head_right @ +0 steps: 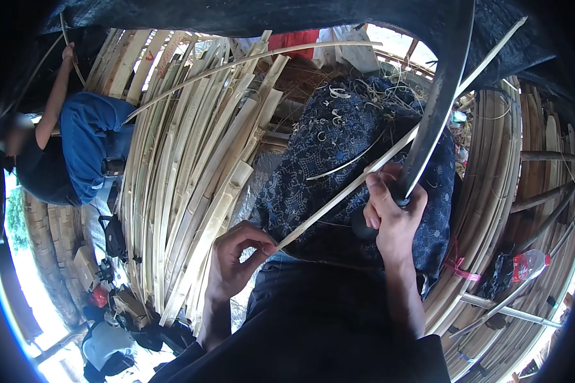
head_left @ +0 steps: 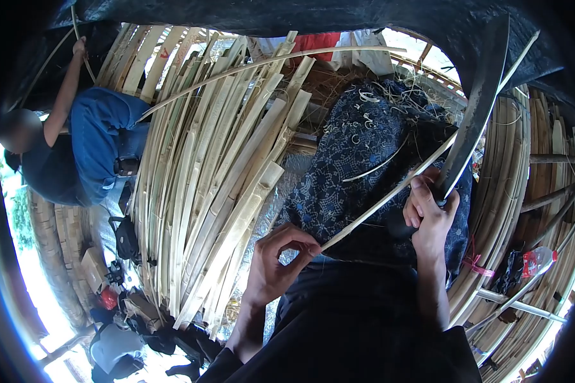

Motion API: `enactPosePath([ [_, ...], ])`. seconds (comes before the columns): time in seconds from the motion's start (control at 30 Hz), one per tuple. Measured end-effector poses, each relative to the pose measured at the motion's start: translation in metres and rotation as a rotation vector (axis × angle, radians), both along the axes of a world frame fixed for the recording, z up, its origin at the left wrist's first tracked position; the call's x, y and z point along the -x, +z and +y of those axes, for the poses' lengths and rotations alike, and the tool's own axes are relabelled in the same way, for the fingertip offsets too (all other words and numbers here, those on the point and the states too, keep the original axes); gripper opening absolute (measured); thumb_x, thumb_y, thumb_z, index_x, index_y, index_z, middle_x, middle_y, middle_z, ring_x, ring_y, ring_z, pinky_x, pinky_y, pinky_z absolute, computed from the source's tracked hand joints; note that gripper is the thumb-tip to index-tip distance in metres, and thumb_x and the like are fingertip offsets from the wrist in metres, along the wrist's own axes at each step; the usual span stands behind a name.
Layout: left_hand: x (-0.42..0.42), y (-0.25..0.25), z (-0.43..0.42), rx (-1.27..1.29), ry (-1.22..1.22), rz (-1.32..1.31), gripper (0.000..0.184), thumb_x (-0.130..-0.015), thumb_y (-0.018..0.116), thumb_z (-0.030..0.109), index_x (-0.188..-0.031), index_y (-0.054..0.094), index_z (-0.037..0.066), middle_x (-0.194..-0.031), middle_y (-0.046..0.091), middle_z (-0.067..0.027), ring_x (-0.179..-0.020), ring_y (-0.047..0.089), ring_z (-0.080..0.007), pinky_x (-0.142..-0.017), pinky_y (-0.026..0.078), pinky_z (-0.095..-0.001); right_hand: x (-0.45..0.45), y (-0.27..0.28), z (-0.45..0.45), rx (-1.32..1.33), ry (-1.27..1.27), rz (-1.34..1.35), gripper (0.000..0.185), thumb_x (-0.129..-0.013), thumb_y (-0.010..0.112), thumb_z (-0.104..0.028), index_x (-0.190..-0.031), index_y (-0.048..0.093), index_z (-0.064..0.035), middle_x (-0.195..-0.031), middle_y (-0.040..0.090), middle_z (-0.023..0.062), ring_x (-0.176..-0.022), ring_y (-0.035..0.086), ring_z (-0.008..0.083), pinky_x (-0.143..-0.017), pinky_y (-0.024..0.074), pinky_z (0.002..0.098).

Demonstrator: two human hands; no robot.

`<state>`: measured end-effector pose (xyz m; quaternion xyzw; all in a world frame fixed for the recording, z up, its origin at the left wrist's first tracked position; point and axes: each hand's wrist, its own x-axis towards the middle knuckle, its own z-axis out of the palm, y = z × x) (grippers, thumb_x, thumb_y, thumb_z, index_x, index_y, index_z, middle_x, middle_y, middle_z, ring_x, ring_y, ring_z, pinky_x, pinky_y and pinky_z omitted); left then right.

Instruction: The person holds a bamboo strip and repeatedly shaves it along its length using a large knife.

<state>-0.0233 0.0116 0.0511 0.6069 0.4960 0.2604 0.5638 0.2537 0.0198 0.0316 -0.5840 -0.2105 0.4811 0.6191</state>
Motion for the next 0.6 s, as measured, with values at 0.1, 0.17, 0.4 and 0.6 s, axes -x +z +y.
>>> enactPosePath([
  [0.1,-0.006,0.003,-0.002,-0.116,0.016,0.026,0.009,-0.093,0.071,-0.008,-0.099,0.067,-0.003,-0.096,0.068,-0.0106,-0.089,0.072,-0.0186,-0.080,0.061,-0.0320,0.002,0.002,0.002,0.008,-0.020,0.004,0.022,-0.095,0.072,-0.004,-0.111,0.064,0.0084,-0.068,0.058,0.0035,-0.042,0.045,0.0072,-0.039,0.0326,0.0244],
  [0.17,-0.009,0.007,-0.005,0.065,0.268,-0.181,0.010,-0.096,0.061,-0.011,-0.100,0.062,-0.003,-0.094,0.063,-0.0106,-0.089,0.068,-0.0190,-0.084,0.057,-0.0328,0.003,0.002,0.003,0.014,-0.035,-0.004,0.022,-0.095,0.072,-0.004,-0.110,0.065,0.0083,-0.068,0.058,0.0032,-0.042,0.045,0.0071,-0.039,0.0326,0.0244],
  [0.4,0.005,0.009,0.005,-0.039,0.022,0.007,0.020,-0.103,0.062,0.014,-0.115,0.061,-0.002,-0.100,0.066,-0.0135,-0.091,0.066,-0.0221,-0.086,0.052,-0.0372,0.008,0.000,0.006,0.036,-0.033,-0.012,0.021,-0.094,0.075,-0.006,-0.108,0.065,0.0071,-0.067,0.054,0.0010,-0.043,0.044,0.0064,-0.039,0.0328,0.0237],
  [0.6,-0.014,0.014,0.003,0.151,-0.064,0.134,0.045,-0.094,0.073,0.000,-0.134,0.054,-0.004,-0.113,0.069,-0.0142,-0.102,0.071,-0.0200,-0.098,0.058,-0.0375,0.011,0.003,0.008,0.040,-0.040,-0.004,0.020,-0.094,0.076,-0.006,-0.106,0.064,0.0057,-0.068,0.054,0.0004,-0.043,0.046,0.0064,-0.039,0.0335,0.0240],
])
